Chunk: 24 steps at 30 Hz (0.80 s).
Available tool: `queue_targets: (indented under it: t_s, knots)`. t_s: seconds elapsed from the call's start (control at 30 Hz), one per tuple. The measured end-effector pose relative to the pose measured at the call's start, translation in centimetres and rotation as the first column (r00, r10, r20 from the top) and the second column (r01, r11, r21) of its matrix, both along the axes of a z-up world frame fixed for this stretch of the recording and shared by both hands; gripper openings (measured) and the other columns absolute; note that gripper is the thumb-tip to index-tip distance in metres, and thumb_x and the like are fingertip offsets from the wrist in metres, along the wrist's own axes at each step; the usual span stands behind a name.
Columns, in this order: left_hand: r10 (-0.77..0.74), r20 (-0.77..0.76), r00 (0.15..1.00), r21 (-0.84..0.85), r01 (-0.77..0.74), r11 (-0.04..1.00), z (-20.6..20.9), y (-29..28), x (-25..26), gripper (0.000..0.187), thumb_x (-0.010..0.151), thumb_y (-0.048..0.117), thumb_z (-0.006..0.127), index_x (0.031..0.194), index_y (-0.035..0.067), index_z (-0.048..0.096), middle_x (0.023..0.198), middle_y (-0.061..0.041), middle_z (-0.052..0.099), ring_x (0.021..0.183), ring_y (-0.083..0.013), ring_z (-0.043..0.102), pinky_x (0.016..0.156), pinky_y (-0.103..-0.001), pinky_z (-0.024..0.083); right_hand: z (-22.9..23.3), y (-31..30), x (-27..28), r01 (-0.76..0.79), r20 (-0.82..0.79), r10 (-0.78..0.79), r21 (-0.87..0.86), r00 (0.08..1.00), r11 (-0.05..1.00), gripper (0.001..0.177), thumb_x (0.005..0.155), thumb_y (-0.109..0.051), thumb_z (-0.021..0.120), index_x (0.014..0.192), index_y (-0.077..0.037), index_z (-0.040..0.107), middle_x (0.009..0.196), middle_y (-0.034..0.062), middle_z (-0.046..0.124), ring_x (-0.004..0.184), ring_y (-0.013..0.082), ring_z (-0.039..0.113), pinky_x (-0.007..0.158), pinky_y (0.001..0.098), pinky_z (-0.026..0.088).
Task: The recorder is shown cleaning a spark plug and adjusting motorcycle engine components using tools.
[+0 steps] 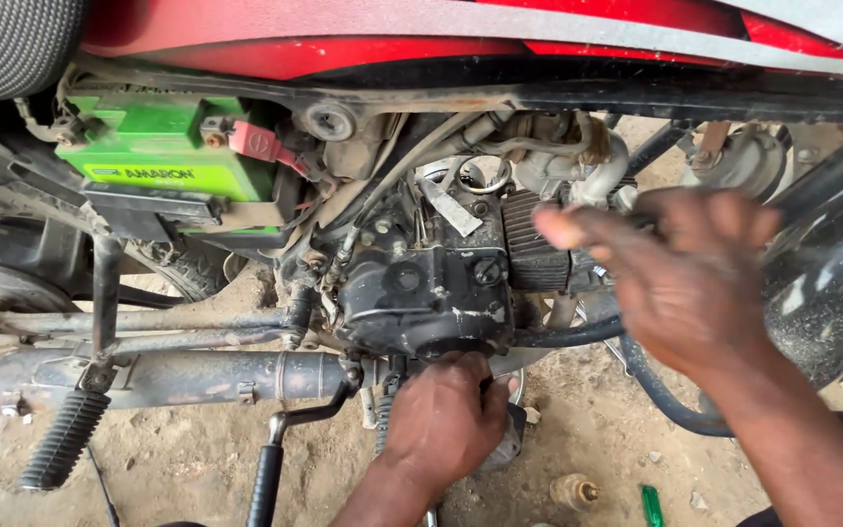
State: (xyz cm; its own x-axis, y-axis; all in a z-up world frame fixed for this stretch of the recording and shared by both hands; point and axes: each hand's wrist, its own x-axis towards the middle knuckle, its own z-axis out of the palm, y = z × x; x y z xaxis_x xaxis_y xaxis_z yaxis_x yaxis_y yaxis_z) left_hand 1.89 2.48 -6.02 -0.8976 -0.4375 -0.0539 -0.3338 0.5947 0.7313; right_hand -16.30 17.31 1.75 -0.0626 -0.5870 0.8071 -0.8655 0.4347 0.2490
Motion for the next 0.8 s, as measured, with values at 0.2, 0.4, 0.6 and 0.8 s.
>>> queue_targets:
  t_s: [0.2, 0.4, 0.6, 0.8]
  knots:
    - [0.019, -0.006, 1.000, -0.031, -0.019, 0.999, -0.3, -0.1, 0.0, 0.029, 0.090, 0.037, 0.069, 0.088, 0.009, 0.068, 0.094, -0.017, 0.072, 0.090, -0.0403, 0.068, 0.079, -0.054, 0.053, -2.0, -0.3, -1.6, 0.184, 0.213, -0.298, 0.433, 0.930, 0.882, 0.026, 0.094, -0.010, 0.060, 0.108, -0.021, 0.079, 0.116, 0.0143, 0.066, 0.105, 0.0252, 0.057, 0.090, 0.0428, 0.047]
    - [0.007, -0.008, 1.000, -0.007, -0.008, 1.000, -0.5, -0.3, 0.2, 0.028, 0.091, 0.036, 0.068, 0.090, 0.008, 0.068, 0.094, -0.018, 0.072, 0.089, -0.0415, 0.069, 0.080, -0.053, 0.054, -0.5, -0.2, -1.4, 0.103, 0.380, -0.299, 0.458, 0.875, 0.883, 0.027, 0.101, -0.021, 0.061, 0.126, -0.018, 0.070, 0.119, 0.0103, 0.066, 0.109, 0.0276, 0.061, 0.099, 0.0480, 0.050]
    - [-0.021, 0.035, 0.999, -0.015, 0.022, 1.000, -0.2, -0.4, 0.2, 0.028, 0.090, 0.035, 0.068, 0.090, 0.006, 0.067, 0.093, -0.019, 0.071, 0.088, -0.0405, 0.070, 0.080, -0.053, 0.055, -2.0, 0.1, -2.2, 0.234, 0.189, -0.435, 0.625, 0.880, 0.745, 0.065, 0.072, -0.034, 0.078, 0.134, -0.019, 0.067, 0.139, 0.0032, 0.065, 0.114, 0.0270, 0.057, 0.100, 0.0504, 0.043]
    - [-0.032, 0.065, 0.997, -0.009, 0.032, 0.999, -0.3, -0.1, 0.2, 0.030, 0.091, 0.037, 0.067, 0.093, 0.007, 0.069, 0.096, -0.018, 0.072, 0.090, -0.0399, 0.070, 0.083, -0.052, 0.055, -1.7, -0.2, -0.9, 0.205, 0.236, -0.362, 0.503, 0.902, 0.839, 0.025, 0.084, -0.027, 0.079, 0.109, -0.026, 0.077, 0.114, -0.0059, 0.076, 0.116, 0.0228, 0.055, 0.101, 0.0437, 0.033]
